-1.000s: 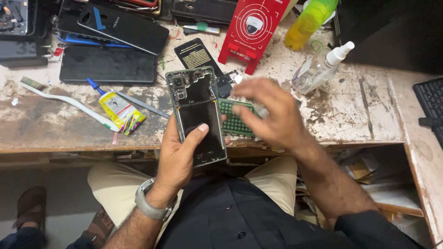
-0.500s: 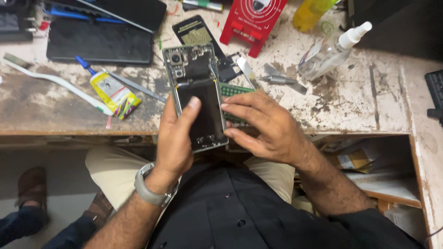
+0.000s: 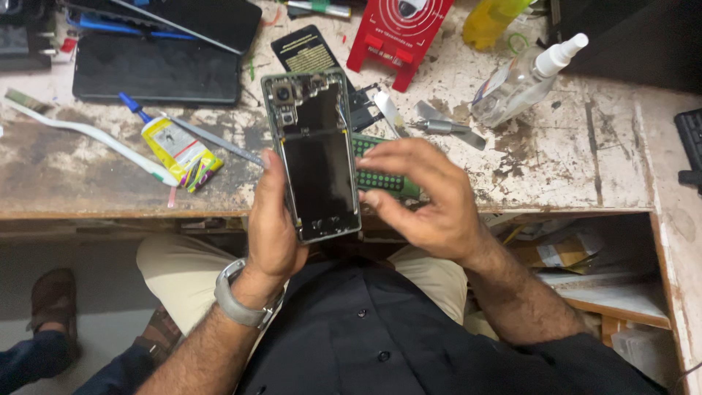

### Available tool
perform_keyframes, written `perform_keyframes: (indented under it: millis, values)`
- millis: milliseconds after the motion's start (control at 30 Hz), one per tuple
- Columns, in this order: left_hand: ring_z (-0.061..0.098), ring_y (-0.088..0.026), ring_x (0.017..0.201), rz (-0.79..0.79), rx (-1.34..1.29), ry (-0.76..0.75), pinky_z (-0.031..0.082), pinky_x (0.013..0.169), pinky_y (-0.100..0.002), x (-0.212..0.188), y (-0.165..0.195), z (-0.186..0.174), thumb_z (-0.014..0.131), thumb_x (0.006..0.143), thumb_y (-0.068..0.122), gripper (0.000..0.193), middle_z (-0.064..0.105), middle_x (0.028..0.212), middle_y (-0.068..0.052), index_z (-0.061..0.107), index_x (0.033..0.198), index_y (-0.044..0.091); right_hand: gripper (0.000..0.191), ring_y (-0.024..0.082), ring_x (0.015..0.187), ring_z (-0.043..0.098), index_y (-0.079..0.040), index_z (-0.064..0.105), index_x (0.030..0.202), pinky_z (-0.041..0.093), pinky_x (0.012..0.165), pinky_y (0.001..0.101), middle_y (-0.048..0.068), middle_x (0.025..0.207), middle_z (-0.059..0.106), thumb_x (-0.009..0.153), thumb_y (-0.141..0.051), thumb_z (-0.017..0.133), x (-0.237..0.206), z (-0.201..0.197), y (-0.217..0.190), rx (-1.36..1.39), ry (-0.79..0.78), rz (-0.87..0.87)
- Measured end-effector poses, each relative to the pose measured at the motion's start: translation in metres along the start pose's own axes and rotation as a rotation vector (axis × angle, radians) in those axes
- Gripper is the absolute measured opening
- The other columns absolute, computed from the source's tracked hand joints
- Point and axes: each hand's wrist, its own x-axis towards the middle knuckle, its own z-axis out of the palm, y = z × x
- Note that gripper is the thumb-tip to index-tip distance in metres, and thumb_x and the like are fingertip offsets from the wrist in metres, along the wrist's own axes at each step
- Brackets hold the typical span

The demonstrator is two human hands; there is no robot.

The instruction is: The person removes the back cover of a green smartphone, then uses a screwdriver to unscrew and detach internal components. They lift the motherboard assembly and peel back a protective film from the battery area.

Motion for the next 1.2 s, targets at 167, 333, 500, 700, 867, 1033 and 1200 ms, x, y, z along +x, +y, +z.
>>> perform_keyframes:
  millis: [167,333,500,700,867,1033,1200]
  values:
    - [0.073,-0.031,0.101,-0.037,0.047,-0.074,0.062,0.089,-0.044,-0.004,-0.003,0.005,0.027,0.111,0.046,0.064,0.068,0.124,-0.024,0.049,0.143,-0.004,0.023,0.02,0.116,0.067,-0.003,0.069,0.119,0.057,0.101,0.032,0.011,0.128,0.065,0.097,-0.002,0.076,0.015,-0.003,0.004,0.079,0.165,0.07]
    - [0.073,-0.029,0.104,-0.086,0.004,-0.123,0.061,0.093,-0.042,-0.01,-0.01,0.006,0.023,0.11,0.053,0.072,0.068,0.127,-0.022,0.051,0.144,-0.005,0.023,0.022,0.12,0.067,-0.003,0.069,0.116,0.055,0.105,0.0343,0.011,0.125,0.066,0.095,-0.003,0.079,0.023,-0.003,0.003,-0.05,0.178,0.019]
    - [0.072,-0.027,0.106,-0.156,-0.036,-0.117,0.06,0.097,-0.042,-0.01,-0.011,0.003,0.015,0.106,0.06,0.083,0.068,0.128,-0.021,0.053,0.143,-0.004,0.021,0.022,0.114,0.067,-0.003,0.069,0.115,0.056,0.099,0.0337,0.012,0.125,0.065,0.095,-0.004,0.078,0.017,-0.002,-0.001,-0.058,0.194,0.021]
    - [0.071,-0.028,0.108,-0.071,-0.099,-0.082,0.06,0.099,-0.042,-0.005,-0.007,0.003,0.016,0.107,0.063,0.085,0.067,0.13,-0.022,0.054,0.143,-0.004,0.017,0.019,0.117,0.062,-0.001,0.069,0.116,0.051,0.104,0.031,0.01,0.122,0.064,0.1,0.002,0.071,-0.018,0.005,-0.004,0.133,0.174,0.116]
    - [0.07,-0.029,0.113,0.035,-0.216,0.02,0.061,0.098,-0.045,0.0,-0.004,0.01,0.026,0.111,0.055,0.07,0.065,0.132,-0.021,0.051,0.145,-0.001,0.024,0.02,0.126,0.057,0.003,0.066,0.121,0.048,0.113,0.0334,0.012,0.131,0.058,0.097,0.004,0.067,-0.043,0.018,-0.012,0.406,0.161,0.253]
    - [0.07,-0.031,0.11,0.134,-0.15,0.121,0.063,0.091,-0.046,0.002,-0.005,0.02,0.037,0.11,0.041,0.051,0.064,0.131,-0.022,0.043,0.145,0.005,0.027,0.021,0.13,0.057,0.002,0.065,0.123,0.048,0.114,0.0331,0.013,0.138,0.058,0.096,0.003,0.069,-0.047,0.022,-0.021,0.377,0.1,0.275]
    - [0.07,-0.031,0.11,0.199,-0.149,0.138,0.062,0.094,-0.045,0.002,-0.009,0.026,0.039,0.113,0.038,0.047,0.064,0.131,-0.023,0.042,0.145,0.003,0.038,0.02,0.131,0.058,0.001,0.064,0.133,0.048,0.115,0.0328,0.013,0.139,0.057,0.096,0.001,0.072,-0.045,0.028,-0.026,0.36,0.095,0.285]
